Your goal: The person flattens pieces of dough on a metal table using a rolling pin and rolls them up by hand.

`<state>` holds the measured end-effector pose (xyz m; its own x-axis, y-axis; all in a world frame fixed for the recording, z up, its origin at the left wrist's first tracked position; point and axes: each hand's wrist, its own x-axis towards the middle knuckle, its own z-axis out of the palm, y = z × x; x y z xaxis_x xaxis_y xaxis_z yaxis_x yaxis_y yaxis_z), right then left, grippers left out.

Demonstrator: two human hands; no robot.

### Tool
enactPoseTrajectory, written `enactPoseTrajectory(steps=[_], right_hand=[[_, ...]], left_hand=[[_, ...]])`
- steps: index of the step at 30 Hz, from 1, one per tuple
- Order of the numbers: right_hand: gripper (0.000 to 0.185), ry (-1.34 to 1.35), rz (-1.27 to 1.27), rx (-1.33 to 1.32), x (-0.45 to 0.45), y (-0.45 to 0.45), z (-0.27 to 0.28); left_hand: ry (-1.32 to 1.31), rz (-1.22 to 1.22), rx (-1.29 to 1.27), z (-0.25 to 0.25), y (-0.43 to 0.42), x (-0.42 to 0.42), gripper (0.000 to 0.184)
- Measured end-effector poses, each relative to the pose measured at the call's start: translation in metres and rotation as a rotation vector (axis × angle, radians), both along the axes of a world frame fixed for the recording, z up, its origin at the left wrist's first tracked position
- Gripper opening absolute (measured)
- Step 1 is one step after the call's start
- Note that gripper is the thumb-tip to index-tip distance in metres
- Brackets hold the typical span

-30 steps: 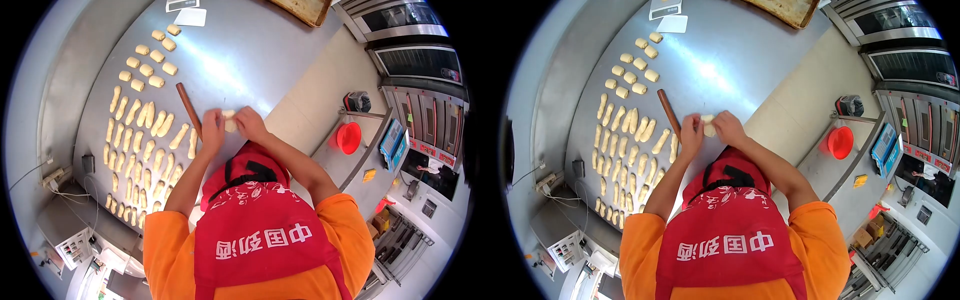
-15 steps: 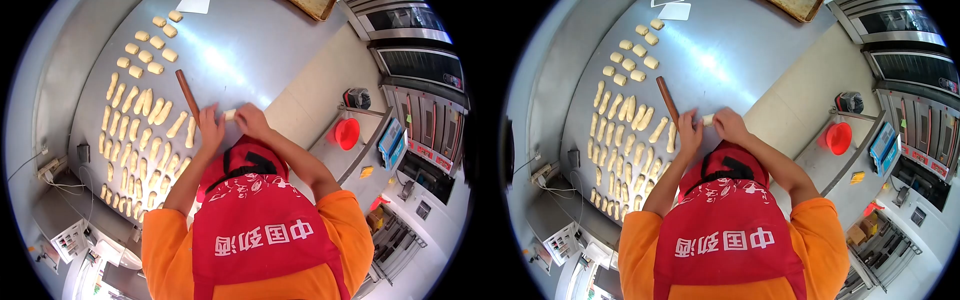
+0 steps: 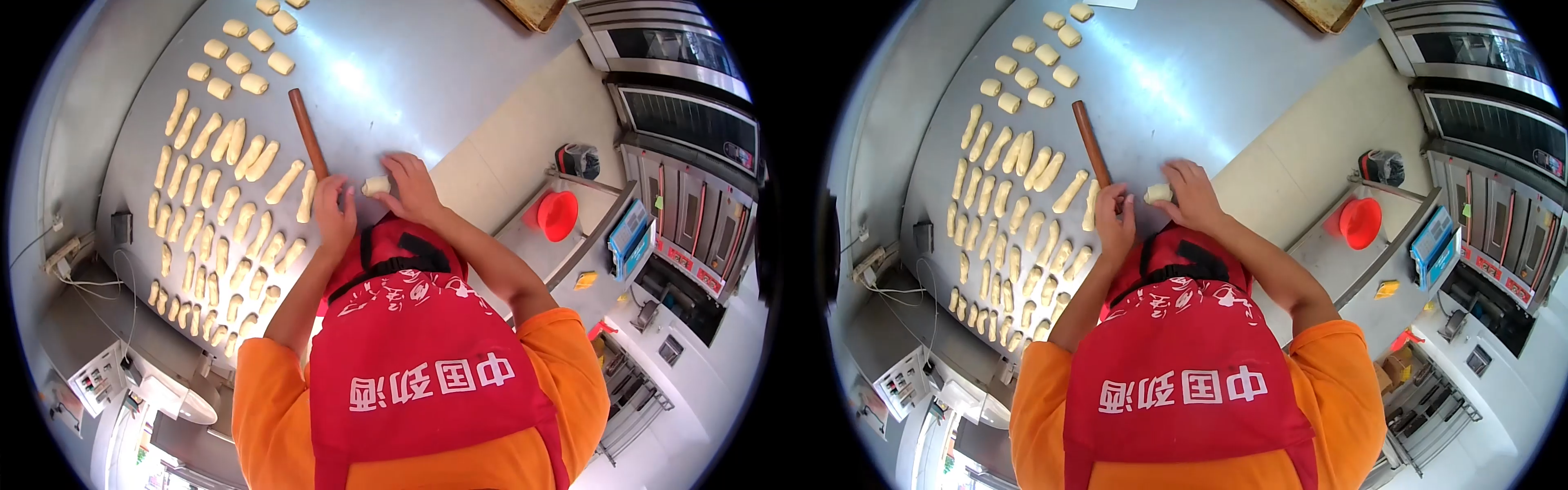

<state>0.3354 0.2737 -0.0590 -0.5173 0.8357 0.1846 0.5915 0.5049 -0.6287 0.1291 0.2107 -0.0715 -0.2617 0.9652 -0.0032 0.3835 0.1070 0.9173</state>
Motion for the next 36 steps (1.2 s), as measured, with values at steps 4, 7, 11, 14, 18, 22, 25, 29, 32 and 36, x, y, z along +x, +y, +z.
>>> enactPoseTrajectory(steps=[4,7,11,14,18,22,25,29,32,36], right_hand=[[0.086,-0.197,0.251,0.003,-0.011,0.0,-0.023],[0.08,-0.356,0.281,-0.167,-0.016,-0.01,-0.037],[0.069,-0.189,0.112,-0.669,-0.04,0.02,-0.005],[0.062,0.052,-0.037,-0.678,-0.063,0.085,-0.018],[0.05,0.045,-0.162,-0.271,-0.144,0.226,-0.001],[0.058,-0.05,-0.074,-0.092,-0.181,0.295,-0.037],[0.04,0.068,-0.078,0.058,-0.164,0.286,-0.056],[0.017,-0.02,-0.152,-0.011,-0.076,0.203,-0.042],[0.015,-0.031,-0.143,-0.022,-0.043,0.129,-0.037],[0.015,-0.008,-0.134,0.154,-0.042,0.107,-0.049]], left_hand=[[0.012,0.081,0.076,0.011,0.011,-0.004,0.015],[-0.064,0.134,-0.015,0.02,0.008,-0.009,0.011],[-0.108,0.285,-0.018,0.01,-0.003,-0.013,0.01],[-0.154,0.373,-0.072,0.012,-0.005,-0.016,0.01],[-0.089,0.431,-0.081,0.026,-0.003,-0.031,0.012],[-0.128,0.511,-0.166,0.025,-0.009,-0.041,0.014],[-0.126,0.57,-0.157,0.028,-0.019,-0.051,0.012],[-0.237,0.698,-0.166,0.027,-0.028,-0.055,0.012],[-0.284,0.673,-0.146,0.024,-0.028,-0.053,0.013],[-0.324,0.574,-0.157,0.024,-0.021,-0.049,0.015]])
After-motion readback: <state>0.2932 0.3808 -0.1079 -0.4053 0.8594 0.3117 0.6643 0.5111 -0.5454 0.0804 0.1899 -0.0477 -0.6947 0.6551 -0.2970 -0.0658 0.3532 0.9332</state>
